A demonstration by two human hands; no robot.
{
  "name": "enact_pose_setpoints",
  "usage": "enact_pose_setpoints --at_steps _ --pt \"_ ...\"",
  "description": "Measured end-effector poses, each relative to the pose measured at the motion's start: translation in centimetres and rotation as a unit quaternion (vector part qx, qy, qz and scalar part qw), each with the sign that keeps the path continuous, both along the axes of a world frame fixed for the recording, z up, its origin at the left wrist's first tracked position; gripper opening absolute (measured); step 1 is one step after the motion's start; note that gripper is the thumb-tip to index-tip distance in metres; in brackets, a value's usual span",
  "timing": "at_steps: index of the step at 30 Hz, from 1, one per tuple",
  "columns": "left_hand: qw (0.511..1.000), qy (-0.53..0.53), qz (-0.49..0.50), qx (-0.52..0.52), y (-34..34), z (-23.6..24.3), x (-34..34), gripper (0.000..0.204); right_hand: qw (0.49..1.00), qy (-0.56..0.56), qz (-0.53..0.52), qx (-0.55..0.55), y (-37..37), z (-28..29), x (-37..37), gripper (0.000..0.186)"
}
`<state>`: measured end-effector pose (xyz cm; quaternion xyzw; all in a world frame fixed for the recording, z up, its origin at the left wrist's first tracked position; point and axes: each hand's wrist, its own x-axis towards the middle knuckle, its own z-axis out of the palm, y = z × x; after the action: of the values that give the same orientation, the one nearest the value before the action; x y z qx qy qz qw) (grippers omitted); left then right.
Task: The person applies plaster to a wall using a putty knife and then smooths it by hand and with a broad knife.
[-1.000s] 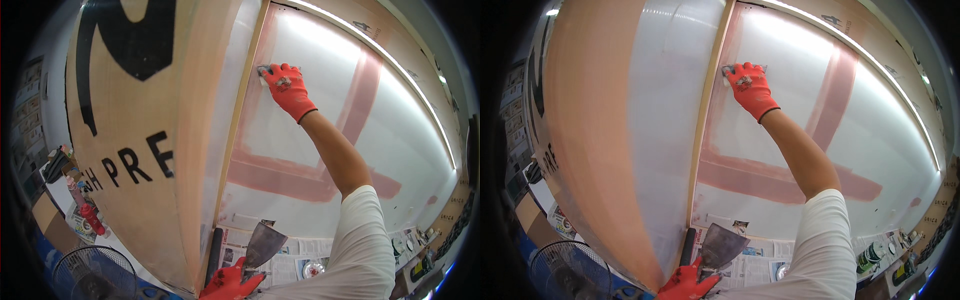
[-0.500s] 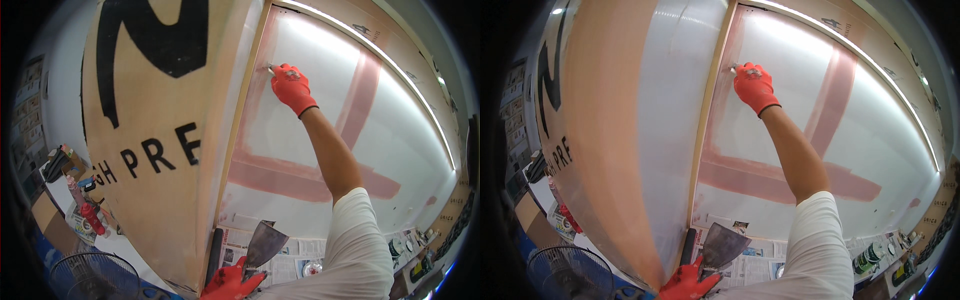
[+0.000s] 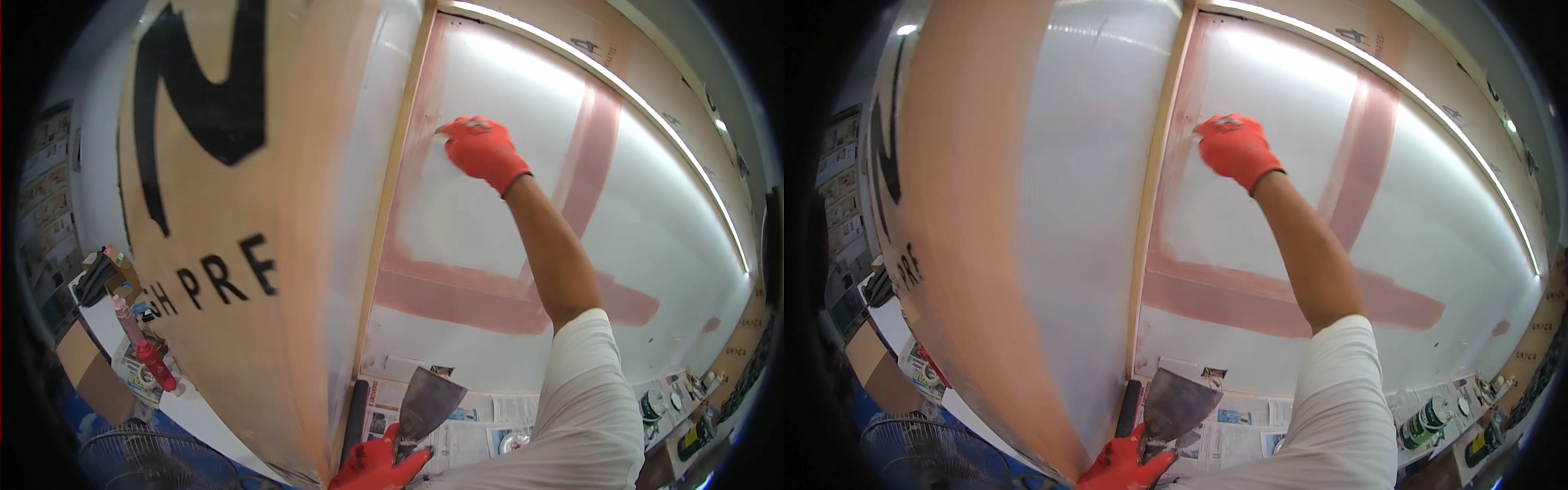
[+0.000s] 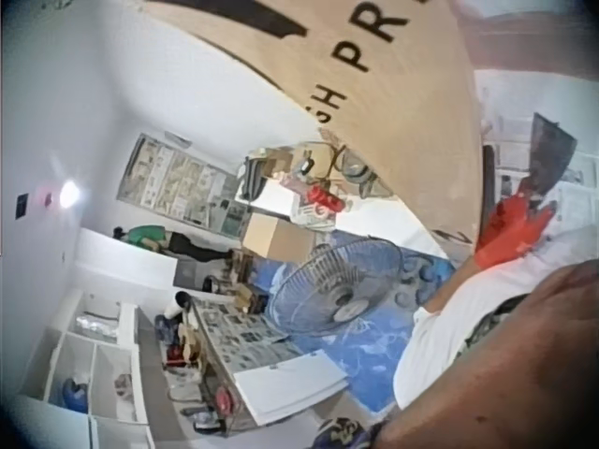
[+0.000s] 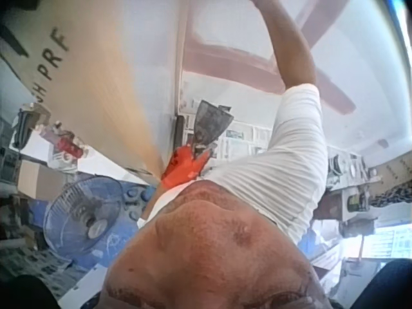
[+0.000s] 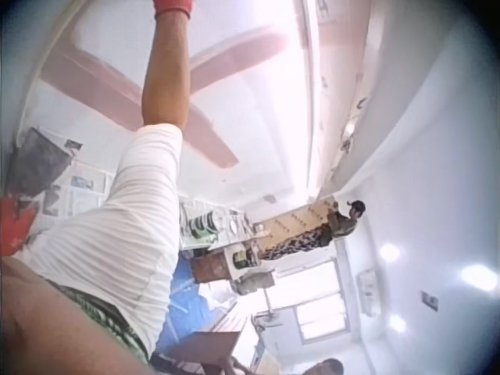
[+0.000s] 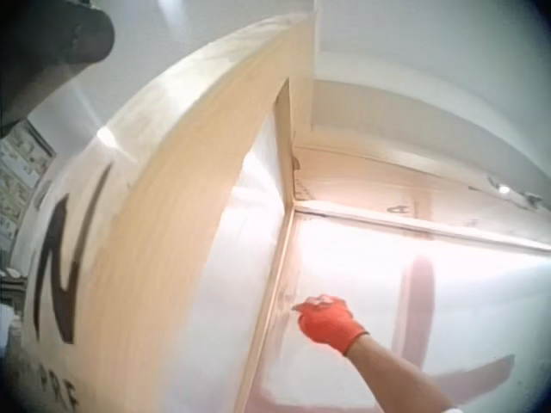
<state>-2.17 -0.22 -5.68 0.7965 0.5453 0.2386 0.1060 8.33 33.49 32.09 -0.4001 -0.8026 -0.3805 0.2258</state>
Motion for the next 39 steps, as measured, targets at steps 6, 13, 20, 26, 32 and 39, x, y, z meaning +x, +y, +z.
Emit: enact_pose_setpoints --at_steps 6,13,20,26,32,39 --pt "0.905 -0.260 0.150 -0.301 -0.5 9.2 1.5 0.036 0.954 0.078 0.093 0.274 0.7 9.2 1.3 0.032" --pt "0.955 -0.159 0.167 -0.186 0.6 -1.7 1.4 0.054 0.958 0.109 0.023 0.264 3.1 15.7 -2.9 0.035" --pt "0.876 -0.289 0.234 -0.308 -0.3 6.0 2.2 0.053 0.956 0.078 -0.033 0.281 6.6 19.5 -4.2 0.028" --pt "0.912 -0.251 0.226 -0.234 0.0 5.3 2.2 0.053 0.995 0.022 -0.054 0.082 2.3 17.8 -5.3 0.029" --pt "0.901 -0.279 0.171 -0.286 0.4 7.4 1.4 0.050 0.991 -0.089 0.029 0.099 4.2 9.4 -3.2 0.024" --pt "0.920 -0.265 0.145 -0.249 0.6 6.0 1.5 0.046 0.994 -0.108 -0.020 0.022 2.3 -0.5 -3.2 0.022"
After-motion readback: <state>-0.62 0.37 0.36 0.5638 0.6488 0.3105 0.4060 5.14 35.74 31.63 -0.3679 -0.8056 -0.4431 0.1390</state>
